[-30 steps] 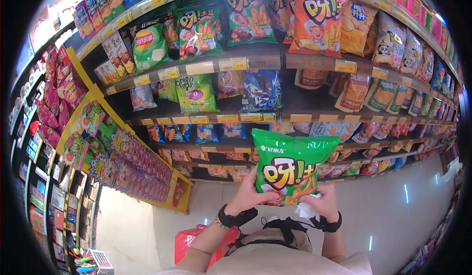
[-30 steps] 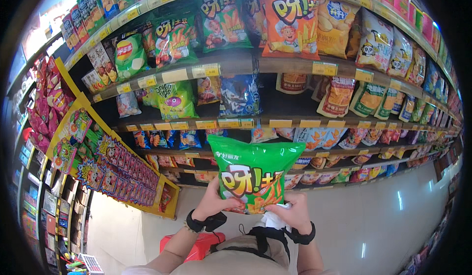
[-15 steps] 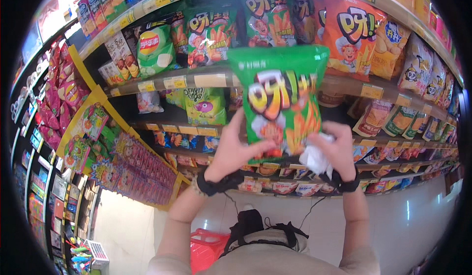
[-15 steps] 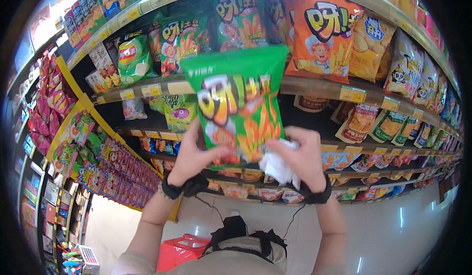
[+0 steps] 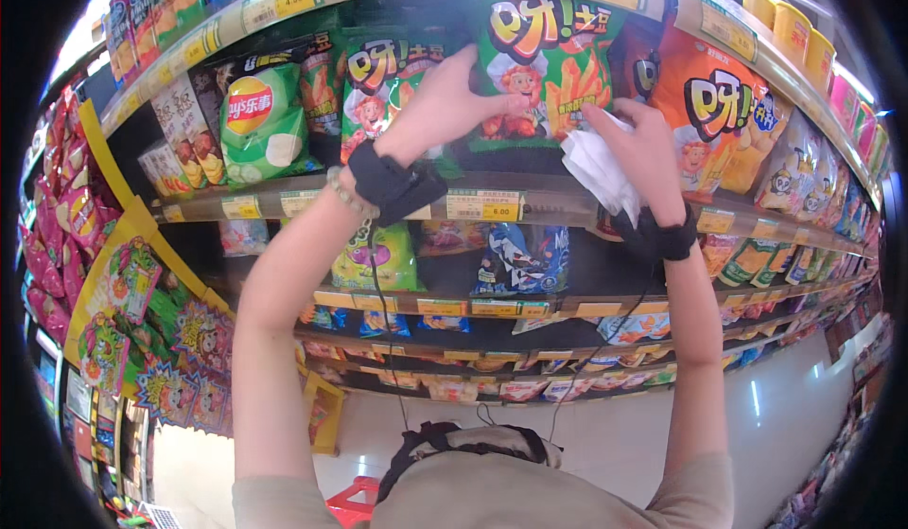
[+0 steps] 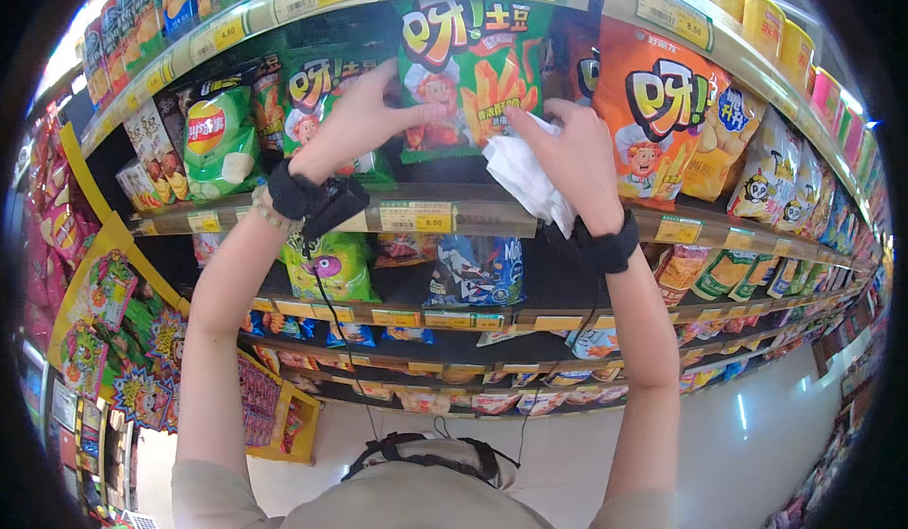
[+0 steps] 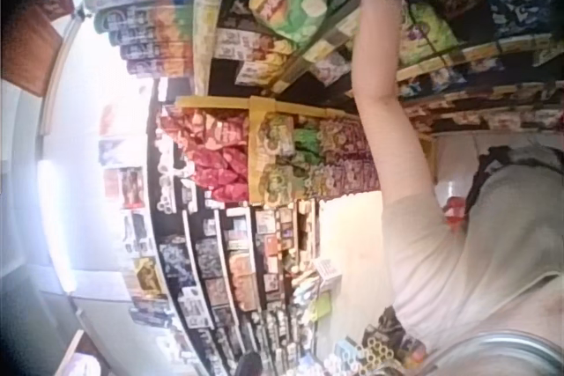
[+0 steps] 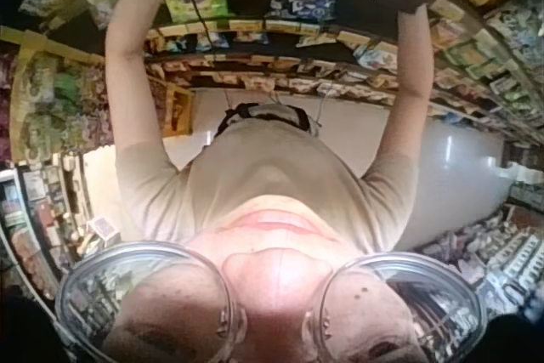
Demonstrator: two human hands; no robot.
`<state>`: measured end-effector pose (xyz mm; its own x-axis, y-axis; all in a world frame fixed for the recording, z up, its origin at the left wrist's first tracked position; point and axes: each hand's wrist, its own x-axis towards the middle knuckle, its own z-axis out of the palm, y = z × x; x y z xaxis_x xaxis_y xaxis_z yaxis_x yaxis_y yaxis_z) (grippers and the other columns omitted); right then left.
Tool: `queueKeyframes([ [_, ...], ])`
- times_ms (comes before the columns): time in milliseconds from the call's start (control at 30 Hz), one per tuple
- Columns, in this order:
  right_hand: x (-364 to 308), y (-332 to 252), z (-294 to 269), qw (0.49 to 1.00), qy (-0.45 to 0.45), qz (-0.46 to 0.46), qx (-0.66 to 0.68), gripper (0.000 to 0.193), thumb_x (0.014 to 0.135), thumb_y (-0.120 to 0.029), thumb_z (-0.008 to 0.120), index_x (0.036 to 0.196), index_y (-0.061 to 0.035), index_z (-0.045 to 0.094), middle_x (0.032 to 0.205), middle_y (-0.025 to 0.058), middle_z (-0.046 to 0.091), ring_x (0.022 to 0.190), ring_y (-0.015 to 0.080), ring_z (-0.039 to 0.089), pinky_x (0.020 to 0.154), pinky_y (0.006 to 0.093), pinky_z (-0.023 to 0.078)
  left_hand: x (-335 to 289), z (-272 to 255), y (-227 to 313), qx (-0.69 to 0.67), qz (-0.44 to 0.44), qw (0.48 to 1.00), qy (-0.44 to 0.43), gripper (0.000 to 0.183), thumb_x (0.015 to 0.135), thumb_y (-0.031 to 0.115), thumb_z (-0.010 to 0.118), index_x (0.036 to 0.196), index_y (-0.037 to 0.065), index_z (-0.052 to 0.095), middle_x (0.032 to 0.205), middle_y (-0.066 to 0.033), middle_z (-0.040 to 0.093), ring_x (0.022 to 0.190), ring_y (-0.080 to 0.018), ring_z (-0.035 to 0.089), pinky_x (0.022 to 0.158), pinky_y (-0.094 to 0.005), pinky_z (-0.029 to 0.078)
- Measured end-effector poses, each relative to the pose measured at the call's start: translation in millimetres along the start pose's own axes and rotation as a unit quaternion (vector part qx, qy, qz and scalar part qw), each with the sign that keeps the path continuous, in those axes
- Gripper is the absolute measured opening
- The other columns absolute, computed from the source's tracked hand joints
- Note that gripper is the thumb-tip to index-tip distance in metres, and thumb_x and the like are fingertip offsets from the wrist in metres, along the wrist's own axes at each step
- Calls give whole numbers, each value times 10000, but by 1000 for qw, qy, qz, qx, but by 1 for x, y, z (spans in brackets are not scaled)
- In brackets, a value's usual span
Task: The recorder uses a white cloth to wipe down store shelves and organizes bags of snacks.
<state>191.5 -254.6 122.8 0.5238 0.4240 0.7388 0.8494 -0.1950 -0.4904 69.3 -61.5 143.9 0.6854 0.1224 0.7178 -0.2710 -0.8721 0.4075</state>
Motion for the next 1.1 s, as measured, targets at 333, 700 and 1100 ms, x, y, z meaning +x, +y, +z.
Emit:
queueKeyframes([
  [333, -5, 10, 7, 977, -158, 31, -140, 483, 713, -417, 651, 742, 65, 633, 640, 205, 595, 625, 313, 610, 587, 358, 453, -4, 7, -24, 188, -26, 973, -132, 739, 712, 350, 684, 1079, -201, 357, 838, -286, 592, 814, -319, 623, 700, -355, 486],
  [700, -16, 0, -1, 984, -89, 9, -155, 427, 716, -393, 651, 812, 24, 641, 711, 191, 624, 662, 308, 613, 606, 352, 460, -23, -14, 2, 106, -13, 983, -149, 825, 699, 338, 701, 1259, -107, 288, 1071, -251, 538, 1015, -341, 531, 864, -345, 420],
  [1100, -26, -92, 60, 962, -97, -208, -147, 371, 725, -306, 629, 864, 38, 631, 751, 209, 619, 685, 339, 616, 625, 384, 499, -69, -107, -56, 322, -22, 946, 19, 1059, 566, 202, 804, 1350, -50, 138, 1293, -253, 350, 1178, -310, 397, 977, -313, 340],
])
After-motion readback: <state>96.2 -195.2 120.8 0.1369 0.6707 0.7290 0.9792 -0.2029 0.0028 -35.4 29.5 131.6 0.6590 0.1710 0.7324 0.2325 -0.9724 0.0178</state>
